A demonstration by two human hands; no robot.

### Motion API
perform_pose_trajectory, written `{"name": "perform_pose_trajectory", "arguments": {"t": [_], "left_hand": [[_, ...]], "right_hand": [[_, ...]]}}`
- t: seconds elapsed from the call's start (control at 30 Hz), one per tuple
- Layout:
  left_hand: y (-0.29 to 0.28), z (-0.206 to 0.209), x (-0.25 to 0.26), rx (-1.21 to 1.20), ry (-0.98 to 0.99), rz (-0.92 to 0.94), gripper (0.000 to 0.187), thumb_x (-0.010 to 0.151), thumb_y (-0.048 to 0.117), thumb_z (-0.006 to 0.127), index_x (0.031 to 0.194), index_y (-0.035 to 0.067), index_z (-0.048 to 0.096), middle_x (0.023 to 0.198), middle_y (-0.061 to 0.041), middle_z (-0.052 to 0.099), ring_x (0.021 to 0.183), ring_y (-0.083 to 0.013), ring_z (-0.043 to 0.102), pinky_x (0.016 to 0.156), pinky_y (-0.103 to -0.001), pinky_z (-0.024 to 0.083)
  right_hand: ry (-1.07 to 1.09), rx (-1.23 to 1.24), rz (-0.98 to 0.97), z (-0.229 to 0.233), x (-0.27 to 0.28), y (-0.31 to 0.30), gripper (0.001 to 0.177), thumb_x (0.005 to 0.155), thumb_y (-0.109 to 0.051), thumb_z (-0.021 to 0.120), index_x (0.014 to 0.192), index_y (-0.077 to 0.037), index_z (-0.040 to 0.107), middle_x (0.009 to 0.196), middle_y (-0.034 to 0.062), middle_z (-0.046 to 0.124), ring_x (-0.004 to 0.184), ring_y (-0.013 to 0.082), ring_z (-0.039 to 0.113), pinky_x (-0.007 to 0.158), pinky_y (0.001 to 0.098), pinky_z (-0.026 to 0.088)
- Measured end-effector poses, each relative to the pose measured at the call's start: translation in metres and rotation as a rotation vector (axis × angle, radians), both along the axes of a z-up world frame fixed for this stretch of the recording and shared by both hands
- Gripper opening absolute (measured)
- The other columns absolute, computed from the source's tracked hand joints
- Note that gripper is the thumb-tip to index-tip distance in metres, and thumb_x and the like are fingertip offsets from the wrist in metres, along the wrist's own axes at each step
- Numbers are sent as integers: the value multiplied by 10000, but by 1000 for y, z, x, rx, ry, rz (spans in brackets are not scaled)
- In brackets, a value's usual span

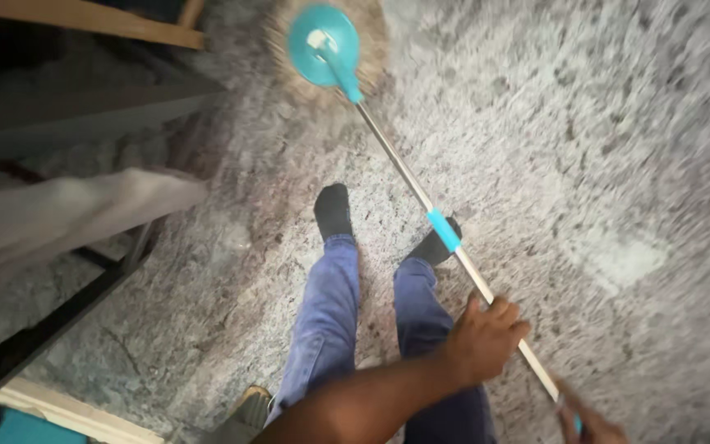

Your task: The person mops the floor in a room filled with items using a blue spin mop, reaching into corners and around furniture.

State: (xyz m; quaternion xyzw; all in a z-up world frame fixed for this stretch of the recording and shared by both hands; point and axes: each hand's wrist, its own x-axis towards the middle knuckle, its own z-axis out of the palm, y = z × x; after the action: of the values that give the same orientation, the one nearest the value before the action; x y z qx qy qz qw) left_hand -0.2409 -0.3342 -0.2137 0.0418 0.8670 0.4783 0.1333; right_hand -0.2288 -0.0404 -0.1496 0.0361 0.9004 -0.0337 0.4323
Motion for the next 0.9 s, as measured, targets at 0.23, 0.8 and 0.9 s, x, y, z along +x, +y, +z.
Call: {"name": "perform_pose_trajectory", "arguments": {"t": [0.23, 0.8, 0.9], "left_hand": [[-63, 112, 30, -132, -96, 239, 99, 795, 221, 715, 722, 160, 688, 932, -31, 625, 1136, -263, 565, 890, -580, 384], [52, 127, 263, 221, -142, 310, 407, 720, 189, 716, 1119, 118, 682, 1249, -125, 581, 1316, -325, 488, 1022, -628, 324], [50, 101, 305, 243, -146, 300, 693, 710, 186, 702, 1391, 110, 599, 1529, -202, 432, 1489, -368, 324, 1099, -723, 184]], "right_hand": [[-58, 24, 174, 105, 15, -90, 447, 900, -410, 691, 1345, -407, 653, 711, 217, 741, 656, 342, 761, 617, 420, 607], [-30, -271, 329, 83, 156, -28, 478, 912, -267, 636, 1390, -266, 618, 1004, 219, 694, 944, 309, 704, 804, 404, 554], [-9, -358, 252, 44, 197, -44, 480, 923, -225, 622, 1403, -222, 611, 1103, 213, 683, 1036, 301, 680, 860, 394, 536]]}}
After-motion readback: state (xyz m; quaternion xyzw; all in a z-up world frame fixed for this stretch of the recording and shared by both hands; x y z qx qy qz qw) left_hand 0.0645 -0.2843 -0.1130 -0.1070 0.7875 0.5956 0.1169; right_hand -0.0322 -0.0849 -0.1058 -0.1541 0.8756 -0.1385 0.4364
